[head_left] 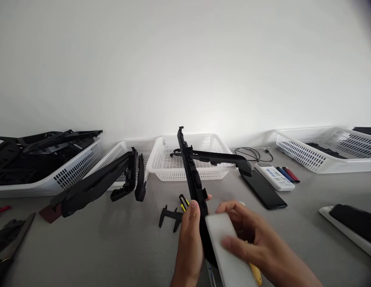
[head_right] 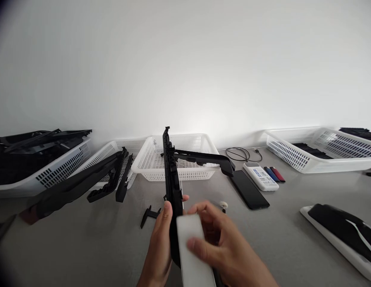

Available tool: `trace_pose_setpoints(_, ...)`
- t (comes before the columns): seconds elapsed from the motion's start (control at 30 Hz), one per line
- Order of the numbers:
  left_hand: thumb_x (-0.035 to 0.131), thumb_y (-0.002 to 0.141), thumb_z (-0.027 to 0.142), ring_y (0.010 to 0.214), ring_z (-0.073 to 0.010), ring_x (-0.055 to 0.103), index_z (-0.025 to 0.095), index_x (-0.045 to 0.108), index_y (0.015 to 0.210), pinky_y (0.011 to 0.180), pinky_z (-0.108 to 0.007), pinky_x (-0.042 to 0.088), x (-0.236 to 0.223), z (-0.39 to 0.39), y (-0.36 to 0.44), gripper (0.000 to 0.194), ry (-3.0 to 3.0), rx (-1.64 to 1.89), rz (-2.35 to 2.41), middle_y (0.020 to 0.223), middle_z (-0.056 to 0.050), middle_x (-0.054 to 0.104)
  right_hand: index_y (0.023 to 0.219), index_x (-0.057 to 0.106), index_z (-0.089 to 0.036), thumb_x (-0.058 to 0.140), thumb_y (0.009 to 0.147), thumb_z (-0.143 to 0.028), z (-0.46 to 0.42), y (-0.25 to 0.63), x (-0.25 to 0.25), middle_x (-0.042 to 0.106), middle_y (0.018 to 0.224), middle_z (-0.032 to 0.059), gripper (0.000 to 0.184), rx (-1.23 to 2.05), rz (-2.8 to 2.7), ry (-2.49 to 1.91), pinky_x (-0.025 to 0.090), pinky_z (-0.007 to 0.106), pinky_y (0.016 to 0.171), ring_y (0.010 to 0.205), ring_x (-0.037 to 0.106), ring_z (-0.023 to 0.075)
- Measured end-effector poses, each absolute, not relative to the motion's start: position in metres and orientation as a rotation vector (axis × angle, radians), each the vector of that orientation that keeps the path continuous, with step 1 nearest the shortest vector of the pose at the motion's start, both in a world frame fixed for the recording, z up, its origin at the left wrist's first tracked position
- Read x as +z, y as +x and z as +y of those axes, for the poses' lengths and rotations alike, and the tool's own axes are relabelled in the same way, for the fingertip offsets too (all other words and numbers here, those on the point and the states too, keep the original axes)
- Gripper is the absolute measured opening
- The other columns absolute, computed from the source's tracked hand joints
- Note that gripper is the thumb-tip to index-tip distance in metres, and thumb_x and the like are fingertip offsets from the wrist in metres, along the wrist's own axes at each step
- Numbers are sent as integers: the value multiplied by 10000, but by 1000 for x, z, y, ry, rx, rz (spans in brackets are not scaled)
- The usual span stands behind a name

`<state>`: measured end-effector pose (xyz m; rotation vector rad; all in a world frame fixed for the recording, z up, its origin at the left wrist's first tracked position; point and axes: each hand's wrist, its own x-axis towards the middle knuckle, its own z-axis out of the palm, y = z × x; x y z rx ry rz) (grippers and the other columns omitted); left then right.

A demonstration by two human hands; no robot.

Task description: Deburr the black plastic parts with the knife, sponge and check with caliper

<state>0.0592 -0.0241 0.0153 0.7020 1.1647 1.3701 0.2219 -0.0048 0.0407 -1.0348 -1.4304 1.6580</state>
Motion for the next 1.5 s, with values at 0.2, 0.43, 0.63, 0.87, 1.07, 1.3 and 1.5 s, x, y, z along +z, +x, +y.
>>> trace_pose_setpoints(0.2,562,966,807,612,-181,570,197,726,1346,628,-301,488,22,-25,63,738,661,1452,1153,690,8,620,1098,562,-268,855,822,-609,-7,225,46,721,843,2,528,1647,-1367,-1084,483,257,580,694,630,183)
trace_pose_setpoints(0.43,585,972,781,583,-169,554,170,703,1350,611,-285,481,28,-27,66,728,594,1622,1106,637,16,598,1073,499,-288,863,797,-629,-15,207,60,683,689,-52,570,1569,-1145,-1194,434,232,497,536,590,159)
trace_pose_setpoints(0.63,576,1027,703,679,-166,584,224,647,1355,718,-274,516,20,-23,64,585,587,1810,1196,693,29,626,1118,487,-287,894,779,-644,-13,201,56,728,754,-20,638,1451,-1114,-1194,499,247,512,608,629,185)
trace_pose_setpoints(0.87,616,1029,664,690,-172,604,239,578,1389,733,-306,536,20,-18,60,559,555,1969,1211,693,56,594,1096,552,-280,912,770,-640,-13,198,61,718,790,-18,604,1472,-1064,-1145,479,231,512,620,634,172)
trace_pose_setpoints(1.07,696,978,672,785,-180,672,243,559,1299,827,-325,555,20,-18,62,553,562,1960,1213,774,40,669,1172,572,-282,922,766,-640,-12,189,59,780,991,42,645,1346,-926,-1148,551,266,535,681,688,200)
trace_pose_setpoints(1.3,752,961,621,842,-205,719,269,519,1265,893,-386,585,17,-18,64,521,619,1990,1096,811,38,678,1225,562,-289,936,751,-645,-2,198,43,797,1072,70,701,1373,-943,-1117,534,269,490,670,693,215)
trace_pose_setpoints(1.5,784,955,577,939,-210,729,310,490,1250,982,-420,583,22,-18,64,495,561,2001,1013,876,39,685,1250,571,-281,909,800,-627,-2,192,44,796,1084,70,660,1455,-942,-1049,555,278,549,704,696,210)
